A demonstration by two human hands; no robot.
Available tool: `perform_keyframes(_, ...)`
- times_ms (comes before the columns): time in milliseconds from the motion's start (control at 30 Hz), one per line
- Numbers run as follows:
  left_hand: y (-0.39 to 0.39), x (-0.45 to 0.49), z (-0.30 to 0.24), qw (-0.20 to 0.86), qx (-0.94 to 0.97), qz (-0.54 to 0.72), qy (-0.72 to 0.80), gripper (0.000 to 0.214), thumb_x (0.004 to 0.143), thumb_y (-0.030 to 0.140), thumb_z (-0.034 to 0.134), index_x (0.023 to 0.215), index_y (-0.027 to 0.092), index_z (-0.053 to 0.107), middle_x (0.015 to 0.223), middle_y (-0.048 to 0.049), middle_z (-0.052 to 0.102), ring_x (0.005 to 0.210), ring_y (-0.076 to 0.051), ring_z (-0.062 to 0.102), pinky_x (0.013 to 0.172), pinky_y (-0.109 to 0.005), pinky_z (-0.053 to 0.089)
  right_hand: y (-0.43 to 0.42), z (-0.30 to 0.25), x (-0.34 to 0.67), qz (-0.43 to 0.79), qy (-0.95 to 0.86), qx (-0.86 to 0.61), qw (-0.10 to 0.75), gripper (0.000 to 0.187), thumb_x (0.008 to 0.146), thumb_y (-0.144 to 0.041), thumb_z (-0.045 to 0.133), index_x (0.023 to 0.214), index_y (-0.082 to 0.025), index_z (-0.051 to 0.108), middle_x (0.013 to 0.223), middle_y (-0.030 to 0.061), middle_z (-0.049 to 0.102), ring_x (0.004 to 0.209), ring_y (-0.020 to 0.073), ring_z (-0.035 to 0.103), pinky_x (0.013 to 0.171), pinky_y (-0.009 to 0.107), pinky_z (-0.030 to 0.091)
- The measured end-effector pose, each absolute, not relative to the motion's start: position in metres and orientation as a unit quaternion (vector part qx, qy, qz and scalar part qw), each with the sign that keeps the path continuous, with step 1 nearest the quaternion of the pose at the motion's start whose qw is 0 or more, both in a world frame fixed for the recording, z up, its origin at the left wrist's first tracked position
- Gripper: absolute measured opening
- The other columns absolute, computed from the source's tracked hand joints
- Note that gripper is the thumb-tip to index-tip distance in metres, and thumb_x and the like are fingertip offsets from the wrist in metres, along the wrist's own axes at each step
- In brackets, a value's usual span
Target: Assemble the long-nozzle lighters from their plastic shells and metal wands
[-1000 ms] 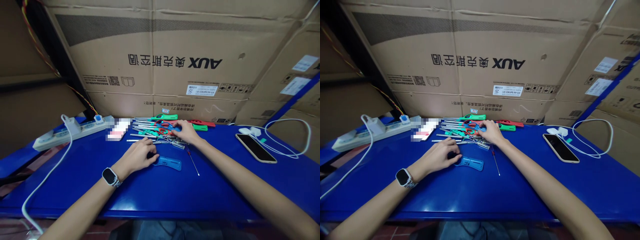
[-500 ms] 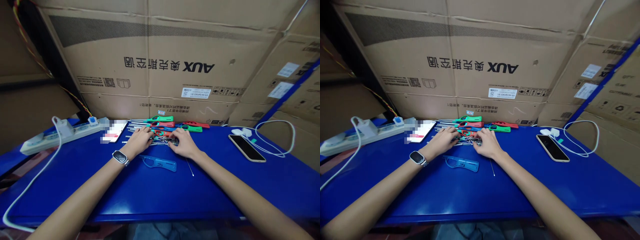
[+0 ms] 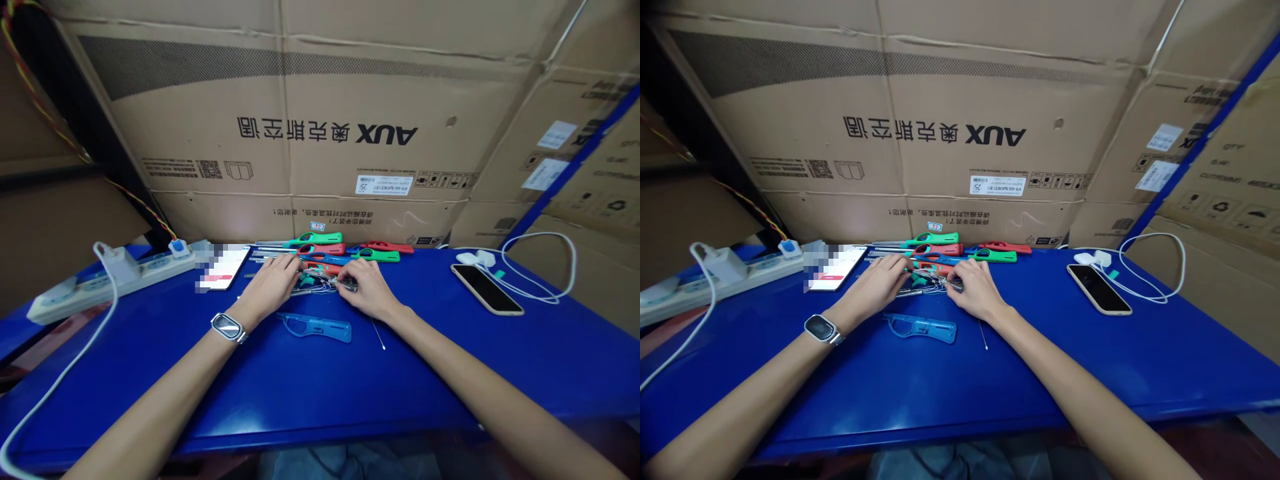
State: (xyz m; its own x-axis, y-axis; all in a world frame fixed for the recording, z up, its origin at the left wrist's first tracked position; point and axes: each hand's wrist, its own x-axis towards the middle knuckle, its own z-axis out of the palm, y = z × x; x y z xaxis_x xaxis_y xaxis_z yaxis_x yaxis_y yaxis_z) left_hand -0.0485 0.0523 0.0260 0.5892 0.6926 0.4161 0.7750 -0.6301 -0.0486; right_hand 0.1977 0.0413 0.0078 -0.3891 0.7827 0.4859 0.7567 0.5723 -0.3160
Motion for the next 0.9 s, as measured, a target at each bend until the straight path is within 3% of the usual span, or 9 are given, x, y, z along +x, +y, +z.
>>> perform_keyframes(100, 0.054, -0.049, 0.027, 0.104, -0.882, -0.207, -0.41, 0.021, 0.102, 0.024, 0.035, 0.105, 0.016, 0.054, 0.121, -0.0128, 0.058, 0.108, -0.027, 0.055, 0.09, -0.04, 0.044, 0.045, 0.005, 0.197, 0.061, -0.82, -0.455, 0.341, 0.006, 0.09, -0.026, 0.06, 0.088, -0.021, 0.06, 0.089, 0.0035, 0.069, 0.087, 0.0212, 0.059, 0.084, 0.037, 0.039)
perform_keyframes(233, 0.056, -0.049, 0.027, 0.114, -0.88, -0.193, -0.42, 0.023, 0.102, 0.022, 0.034, 0.107, 0.014, 0.055, 0.106, -0.0127, 0.062, 0.097, -0.027, 0.058, 0.085, -0.04, 0.046, 0.053, 0.001, 0.192, 0.122, -0.799, -0.431, 0.401, 0.012, 0.096, -0.023, 0.046, 0.101, -0.021, 0.056, 0.099, 0.0062, 0.065, 0.089, 0.0193, 0.061, 0.081, 0.033, 0.046)
perform_keyframes(333, 0.058, -0.047, 0.027, 0.125, -0.876, -0.204, -0.419, 0.024, 0.102, 0.021, 0.033, 0.11, 0.014, 0.055, 0.105, -0.0127, 0.061, 0.096, -0.026, 0.059, 0.084, -0.039, 0.047, 0.056, -0.001, 0.187, 0.111, -0.795, -0.444, 0.398, 0.024, 0.096, -0.02, 0.041, 0.119, -0.02, 0.051, 0.109, 0.0096, 0.061, 0.096, 0.0204, 0.06, 0.085, 0.034, 0.046)
perform_keyframes(400, 0.06, -0.046, 0.027, 0.123, -0.874, -0.213, -0.419, 0.025, 0.102, 0.02, 0.033, 0.111, 0.014, 0.055, 0.106, -0.0128, 0.06, 0.093, -0.025, 0.059, 0.08, -0.037, 0.048, 0.056, -0.002, 0.184, 0.1, -0.799, -0.46, 0.374, 0.031, 0.095, -0.024, 0.047, 0.126, -0.02, 0.048, 0.115, 0.0102, 0.059, 0.1, 0.022, 0.059, 0.087, 0.036, 0.045)
perform_keyframes(533, 0.063, -0.046, 0.025, 0.112, -0.881, -0.239, -0.392, 0.024, 0.103, 0.021, 0.034, 0.112, 0.015, 0.055, 0.115, -0.0127, 0.056, 0.091, -0.022, 0.06, 0.077, -0.034, 0.051, 0.057, -0.001, 0.178, 0.07, -0.808, -0.495, 0.313, 0.03, 0.086, -0.031, 0.064, 0.114, -0.021, 0.059, 0.111, 0.0077, 0.057, 0.1, 0.0241, 0.058, 0.089, 0.039, 0.042)
perform_keyframes(667, 0.068, -0.048, 0.022, 0.109, -0.893, -0.253, -0.355, 0.025, 0.102, 0.021, 0.034, 0.111, 0.016, 0.057, 0.113, -0.0122, 0.055, 0.094, -0.021, 0.058, 0.081, -0.035, 0.052, 0.062, 0.002, 0.173, 0.05, -0.81, -0.503, 0.298, 0.014, 0.087, -0.028, 0.064, 0.097, -0.019, 0.065, 0.098, 0.0051, 0.056, 0.092, 0.0213, 0.057, 0.086, 0.036, 0.038)
perform_keyframes(900, 0.07, -0.056, 0.024, 0.116, -0.899, -0.263, -0.331, 0.018, 0.099, 0.021, 0.042, 0.105, 0.016, 0.059, 0.101, -0.0092, 0.057, 0.092, -0.023, 0.057, 0.081, -0.038, 0.053, 0.06, 0.002, 0.171, 0.039, -0.816, -0.49, 0.305, 0.008, 0.087, -0.022, 0.06, 0.092, -0.019, 0.065, 0.094, 0.0043, 0.058, 0.097, 0.0223, 0.057, 0.085, 0.036, 0.034)
